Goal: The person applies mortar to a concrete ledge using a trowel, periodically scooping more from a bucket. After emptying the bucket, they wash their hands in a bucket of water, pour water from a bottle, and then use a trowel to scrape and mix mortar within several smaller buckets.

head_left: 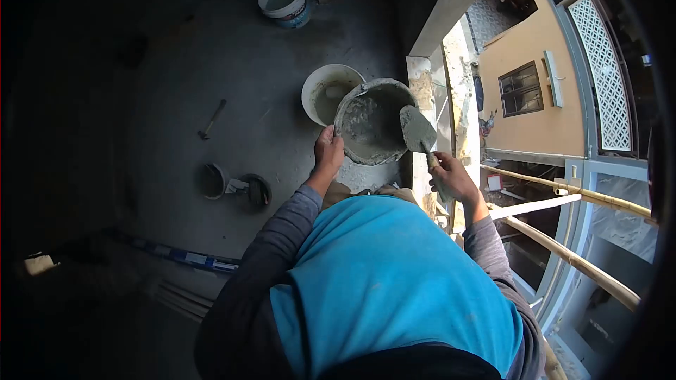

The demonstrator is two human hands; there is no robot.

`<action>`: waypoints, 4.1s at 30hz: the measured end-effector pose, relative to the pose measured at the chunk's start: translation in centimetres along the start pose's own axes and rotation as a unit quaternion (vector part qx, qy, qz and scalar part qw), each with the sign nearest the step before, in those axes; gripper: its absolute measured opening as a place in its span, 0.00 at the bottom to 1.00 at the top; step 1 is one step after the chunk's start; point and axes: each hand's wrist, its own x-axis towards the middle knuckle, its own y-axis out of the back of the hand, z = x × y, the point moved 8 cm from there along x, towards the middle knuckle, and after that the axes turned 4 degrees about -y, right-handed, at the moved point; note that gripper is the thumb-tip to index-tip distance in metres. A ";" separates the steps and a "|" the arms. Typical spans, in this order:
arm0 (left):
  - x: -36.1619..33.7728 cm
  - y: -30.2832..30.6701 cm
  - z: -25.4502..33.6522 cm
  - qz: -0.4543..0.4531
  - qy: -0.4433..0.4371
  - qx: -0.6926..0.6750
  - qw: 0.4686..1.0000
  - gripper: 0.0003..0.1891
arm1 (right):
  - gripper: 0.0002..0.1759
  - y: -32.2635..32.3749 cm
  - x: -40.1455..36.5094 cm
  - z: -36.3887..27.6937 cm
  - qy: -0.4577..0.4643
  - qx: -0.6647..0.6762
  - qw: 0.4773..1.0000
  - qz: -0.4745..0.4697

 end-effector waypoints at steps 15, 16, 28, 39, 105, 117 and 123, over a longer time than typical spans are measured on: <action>-2.4 24.3 1.8 0.268 0.031 -0.170 0.948 0.11 | 0.10 -11.2 7.5 -5.0 0.001 0.141 0.988 0.067; -2.5 24.5 1.9 0.298 0.039 -0.230 0.926 0.12 | 0.07 -10.8 9.2 -4.5 -0.025 0.111 0.992 0.059; -2.7 22.5 5.8 0.307 -0.065 -0.266 0.911 0.08 | 0.10 -24.8 19.4 -8.7 -0.054 0.133 0.982 -0.126; -4.7 19.7 7.8 0.287 -0.128 -0.243 0.918 0.09 | 0.06 -23.2 19.4 -9.2 -0.047 0.126 0.960 -0.244; 35.8 8.3 -30.4 0.161 0.114 0.146 0.969 0.22 | 0.12 -17.6 66.7 24.7 -0.185 0.028 0.969 0.161; 39.7 5.5 -38.8 0.101 0.376 -0.376 0.841 0.21 | 0.21 -28.7 58.6 11.9 -0.176 0.653 0.639 -0.367; 35.3 1.2 -15.0 -0.055 0.150 -0.476 0.865 0.23 | 0.21 -29.2 50.6 -7.4 0.073 0.776 0.424 -0.462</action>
